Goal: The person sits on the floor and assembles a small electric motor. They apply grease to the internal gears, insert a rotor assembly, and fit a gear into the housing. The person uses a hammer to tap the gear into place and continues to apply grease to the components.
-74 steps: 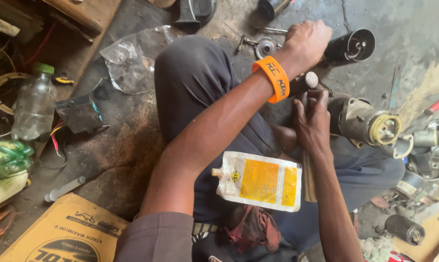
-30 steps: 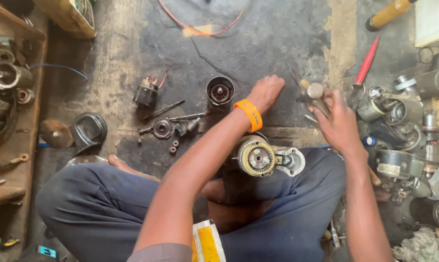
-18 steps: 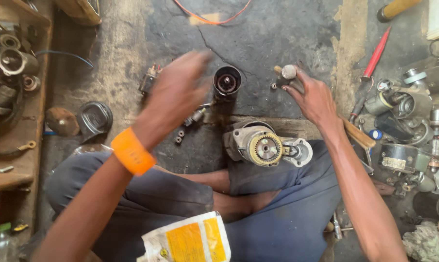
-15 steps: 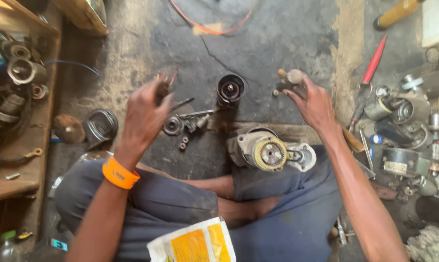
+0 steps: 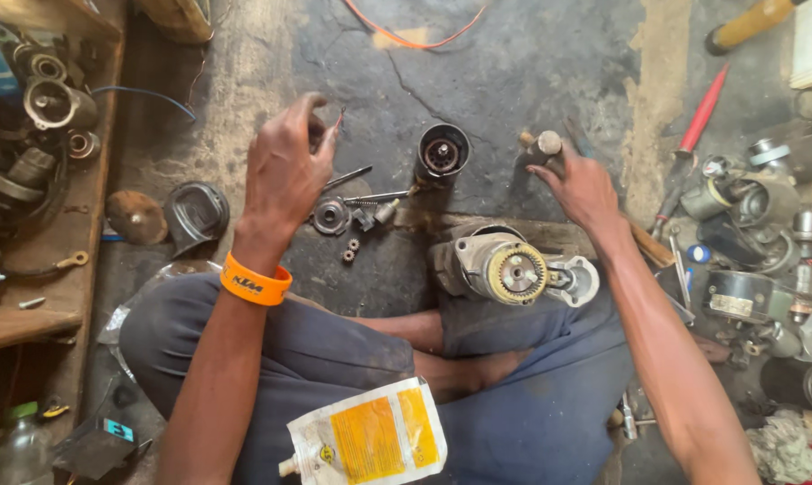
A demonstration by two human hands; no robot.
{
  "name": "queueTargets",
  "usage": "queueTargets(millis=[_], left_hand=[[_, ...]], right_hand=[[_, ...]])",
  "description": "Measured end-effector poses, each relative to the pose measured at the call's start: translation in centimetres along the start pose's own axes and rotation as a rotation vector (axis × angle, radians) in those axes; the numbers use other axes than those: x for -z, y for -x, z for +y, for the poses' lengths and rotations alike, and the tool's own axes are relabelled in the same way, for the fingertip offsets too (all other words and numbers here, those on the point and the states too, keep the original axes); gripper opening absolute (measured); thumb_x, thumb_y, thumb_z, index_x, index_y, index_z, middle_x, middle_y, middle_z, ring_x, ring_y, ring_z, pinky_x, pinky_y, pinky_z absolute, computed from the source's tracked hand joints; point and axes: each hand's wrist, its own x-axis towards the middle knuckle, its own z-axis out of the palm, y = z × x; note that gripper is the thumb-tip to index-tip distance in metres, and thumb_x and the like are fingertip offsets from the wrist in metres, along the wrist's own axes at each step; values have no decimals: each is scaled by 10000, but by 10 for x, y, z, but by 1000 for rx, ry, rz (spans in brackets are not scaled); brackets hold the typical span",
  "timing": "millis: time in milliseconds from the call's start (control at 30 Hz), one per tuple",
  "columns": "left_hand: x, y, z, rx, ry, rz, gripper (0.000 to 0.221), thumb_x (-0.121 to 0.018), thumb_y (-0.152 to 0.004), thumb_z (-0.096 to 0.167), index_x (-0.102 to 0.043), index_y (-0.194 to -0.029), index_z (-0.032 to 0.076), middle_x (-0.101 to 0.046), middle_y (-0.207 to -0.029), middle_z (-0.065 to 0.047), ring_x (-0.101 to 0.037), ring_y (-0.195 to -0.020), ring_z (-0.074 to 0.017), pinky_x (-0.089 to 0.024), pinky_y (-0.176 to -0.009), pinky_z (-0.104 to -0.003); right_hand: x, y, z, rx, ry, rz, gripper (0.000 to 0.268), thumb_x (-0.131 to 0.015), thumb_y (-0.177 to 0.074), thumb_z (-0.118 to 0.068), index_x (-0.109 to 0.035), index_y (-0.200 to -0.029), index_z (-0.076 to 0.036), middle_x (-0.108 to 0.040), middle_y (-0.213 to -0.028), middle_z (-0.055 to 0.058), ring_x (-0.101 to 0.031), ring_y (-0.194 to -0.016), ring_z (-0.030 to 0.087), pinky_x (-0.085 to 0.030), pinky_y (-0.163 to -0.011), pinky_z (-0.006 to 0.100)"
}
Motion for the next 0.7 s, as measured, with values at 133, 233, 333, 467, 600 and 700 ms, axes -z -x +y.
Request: queueTargets(millis=[133,233,333,467,600,700], left_hand=[[10,-3,4,-19,-36,-1,321,-726,-930,75,-655,-1232,-5,-750,-991,-185,-732,-881,-329,-561,-773,-428],[8,2,1,-3,-17,-9,320,-718,-925,75,-656,-1228,-6,-752,-997,-184,-735,-879,-327,-562,-771,-427],[3,1,-1,-2,8,-17,309,-711,-945,85,-652,-1235,-5,-749,-1006,-183,-742,-880,-318,-570,-781,-418],[4,4,4,-10,-20,-28,316,-715,-930,76,-658,-1230,-7,-744,-1006,-201,-736,-880,-338,-567,-779,-423],[6,4,2,-20,-33,-13,317,-722,-917,74,-662,-1218,-8,-756,-994,-191,-734,-890,-340,-564,-779,-431],[2,3,-3,0,-21,-39,309,-710,-943,89,-655,-1233,-3,-757,-998,-182,-743,-873,-311,-573,-775,-414]], right_hand=[[5,-3,2,110,-97,121,509,-715,-992,-399,-608,-1358,-61,-729,-986,240,-693,-909,457,-529,-718,528],[4,-1,5,128,-166,198,466,-700,-1021,-415,-605,-1311,-63,-740,-1026,217,-720,-934,423,-549,-728,500],[-2,-1,6,14,-81,62,467,-688,-998,-423,-610,-1322,-96,-736,-936,211,-730,-849,407,-552,-733,496],[-10,0,10,81,49,31,485,-735,-989,-414,-618,-1303,-62,-740,-928,234,-691,-843,457,-541,-701,526],[-10,-3,17,84,-42,96,504,-708,-987,-413,-592,-1333,-67,-743,-961,211,-721,-838,412,-563,-698,504],[-8,-2,20,87,-92,169,503,-690,-1009,-427,-577,-1347,-71,-740,-1006,195,-738,-847,379,-584,-713,476]])
